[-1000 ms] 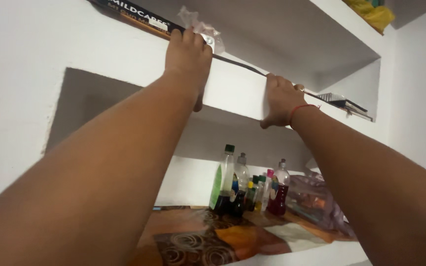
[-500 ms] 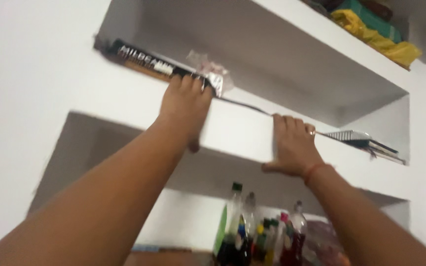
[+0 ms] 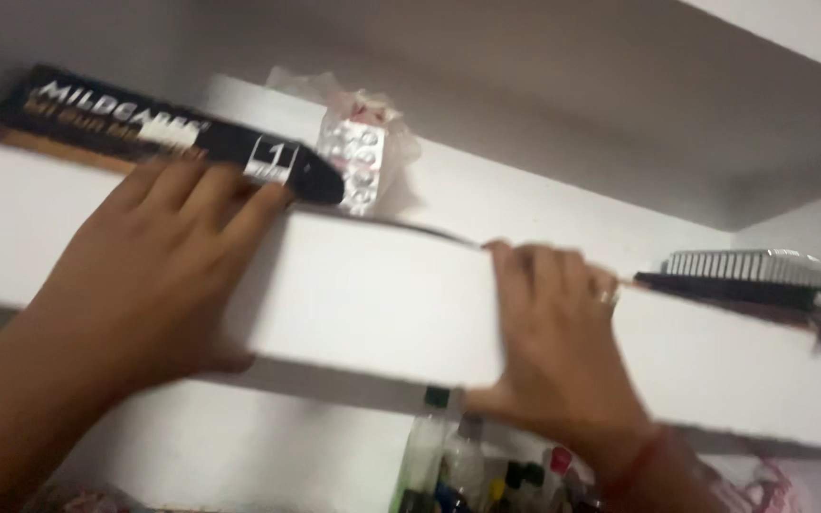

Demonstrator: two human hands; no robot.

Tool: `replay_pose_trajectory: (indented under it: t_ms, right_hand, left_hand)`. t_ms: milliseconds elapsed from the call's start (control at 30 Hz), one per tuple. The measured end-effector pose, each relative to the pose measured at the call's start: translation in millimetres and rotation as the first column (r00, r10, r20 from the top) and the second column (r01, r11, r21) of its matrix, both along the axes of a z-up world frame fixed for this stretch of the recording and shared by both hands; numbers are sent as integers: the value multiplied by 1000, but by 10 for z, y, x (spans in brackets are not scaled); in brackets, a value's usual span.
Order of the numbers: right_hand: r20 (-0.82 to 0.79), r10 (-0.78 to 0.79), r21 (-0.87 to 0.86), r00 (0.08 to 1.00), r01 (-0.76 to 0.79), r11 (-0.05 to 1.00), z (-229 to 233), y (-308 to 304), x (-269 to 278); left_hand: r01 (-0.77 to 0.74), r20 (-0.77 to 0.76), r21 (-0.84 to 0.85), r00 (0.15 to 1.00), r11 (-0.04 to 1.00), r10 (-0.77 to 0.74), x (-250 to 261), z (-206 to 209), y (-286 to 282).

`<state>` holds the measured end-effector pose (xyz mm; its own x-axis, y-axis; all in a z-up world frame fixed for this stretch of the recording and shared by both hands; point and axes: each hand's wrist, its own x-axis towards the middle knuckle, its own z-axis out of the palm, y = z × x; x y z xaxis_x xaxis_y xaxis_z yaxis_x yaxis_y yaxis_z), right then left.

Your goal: The person organizes items on a built-in wall shelf. They move a purple pouch, then pick up and reposition several small bottles and boxes on the lower shelf. They then reach the upper shelf to rearrange a box, a notebook, and a folded cloth.

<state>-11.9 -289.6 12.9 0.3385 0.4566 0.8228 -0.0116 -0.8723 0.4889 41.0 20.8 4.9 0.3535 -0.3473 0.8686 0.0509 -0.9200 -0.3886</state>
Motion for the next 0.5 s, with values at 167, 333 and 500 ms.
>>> replay_pose_trajectory:
  t_ms: [167,333,500]
  right_hand:
    - [-143,-20,33,990,25,999,132,-12,60]
    - [-496,-52,6,867,64,998,402,19,-162]
    - [-510,288,41,810,-311,949,791,-237,-348]
  left_hand:
    - [4,-80,-14,997,1000,-5,-59,26,-23]
    - [-111,-263,-108,962,988,79,-189,62,-193]
    - [-175,-188,-95,970,980,155,-293,131,-318]
